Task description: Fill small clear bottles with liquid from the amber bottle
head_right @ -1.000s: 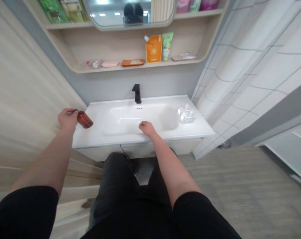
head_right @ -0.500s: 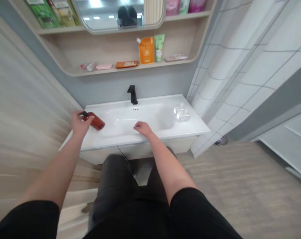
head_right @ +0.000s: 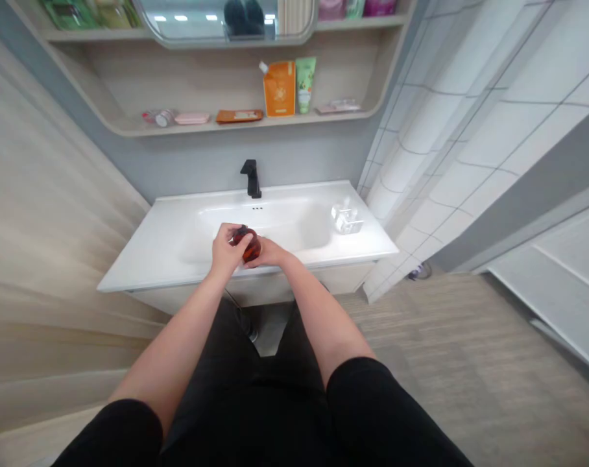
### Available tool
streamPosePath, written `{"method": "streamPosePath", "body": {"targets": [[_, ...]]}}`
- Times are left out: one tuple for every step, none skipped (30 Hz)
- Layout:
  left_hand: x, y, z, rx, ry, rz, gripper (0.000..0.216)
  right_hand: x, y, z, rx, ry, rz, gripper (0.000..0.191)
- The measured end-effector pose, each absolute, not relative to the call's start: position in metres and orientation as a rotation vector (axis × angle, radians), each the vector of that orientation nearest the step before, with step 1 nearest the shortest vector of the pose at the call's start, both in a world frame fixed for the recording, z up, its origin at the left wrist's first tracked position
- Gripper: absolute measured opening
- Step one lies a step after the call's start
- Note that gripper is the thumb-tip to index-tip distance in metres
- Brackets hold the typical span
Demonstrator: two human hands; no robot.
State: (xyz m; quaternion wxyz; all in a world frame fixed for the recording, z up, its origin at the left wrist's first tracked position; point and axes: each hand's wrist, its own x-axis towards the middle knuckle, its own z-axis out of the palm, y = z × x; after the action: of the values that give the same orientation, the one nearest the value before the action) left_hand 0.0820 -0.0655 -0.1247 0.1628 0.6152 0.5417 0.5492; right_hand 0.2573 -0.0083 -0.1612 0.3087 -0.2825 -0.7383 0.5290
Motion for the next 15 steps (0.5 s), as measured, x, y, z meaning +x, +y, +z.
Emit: {"method": "streamPosePath", "body": {"targets": [[0.083,-0.065,-0.122,1.727,1.566,1.576,0.029,0.257,-0.008,-0.161,-0.757,-1.951,1.403,0.075],[0.082,-0.064,-0.119,1.708,1.581,1.576,0.027,0.257,-0.008,-0.161,-0.774,-1.952,1.403,0.072],[0.081,-0.063,-0.116,1.704,1.582,1.562,0.025,0.258,-0.008,-0.161,-0.793,-1.953,1.393,0.069],[0.079,-0.062,-0.113,1.715,1.566,1.536,0.024,0.258,-0.009,-0.162,-0.812,-1.955,1.375,0.068],[0.077,-0.061,-0.111,1.737,1.534,1.502,0.025,0.258,-0.009,-0.162,-0.829,-1.957,1.352,0.069],[0.074,-0.06,-0.11,1.761,1.491,1.47,0.028,0.259,-0.009,-0.162,-0.841,-1.959,1.328,0.072],[0.071,-0.059,-0.109,1.778,1.447,1.45,0.033,0.26,-0.01,-0.162,-0.848,-1.963,1.306,0.076],[0.069,-0.058,-0.109,1.788,1.407,1.44,0.038,0.26,-0.01,-0.162,-0.849,-1.966,1.289,0.08],[0.067,-0.056,-0.11,1.792,1.378,1.438,0.043,0.261,-0.01,-0.161,-0.846,-1.968,1.279,0.083],[0.065,-0.055,-0.11,1.794,1.364,1.438,0.046,0.261,-0.01,-0.161,-0.838,-1.967,1.277,0.085],[0.063,-0.053,-0.111,1.798,1.358,1.436,0.05,0.261,-0.01,-0.161,-0.825,-1.965,1.28,0.086],[0.062,-0.052,-0.112,1.804,1.347,1.429,0.053,0.261,-0.01,-0.161,-0.813,-1.963,1.284,0.085],[0.062,-0.051,-0.112,1.806,1.326,1.42,0.055,0.261,-0.011,-0.161,-0.805,-1.959,1.286,0.084],[0.062,-0.051,-0.112,1.797,1.3,1.422,0.055,0.261,-0.011,-0.16,-0.805,-1.954,1.283,0.084],[0.062,-0.051,-0.112,1.778,1.273,1.434,0.052,0.261,-0.011,-0.16,-0.812,-1.945,1.275,0.086]]}}
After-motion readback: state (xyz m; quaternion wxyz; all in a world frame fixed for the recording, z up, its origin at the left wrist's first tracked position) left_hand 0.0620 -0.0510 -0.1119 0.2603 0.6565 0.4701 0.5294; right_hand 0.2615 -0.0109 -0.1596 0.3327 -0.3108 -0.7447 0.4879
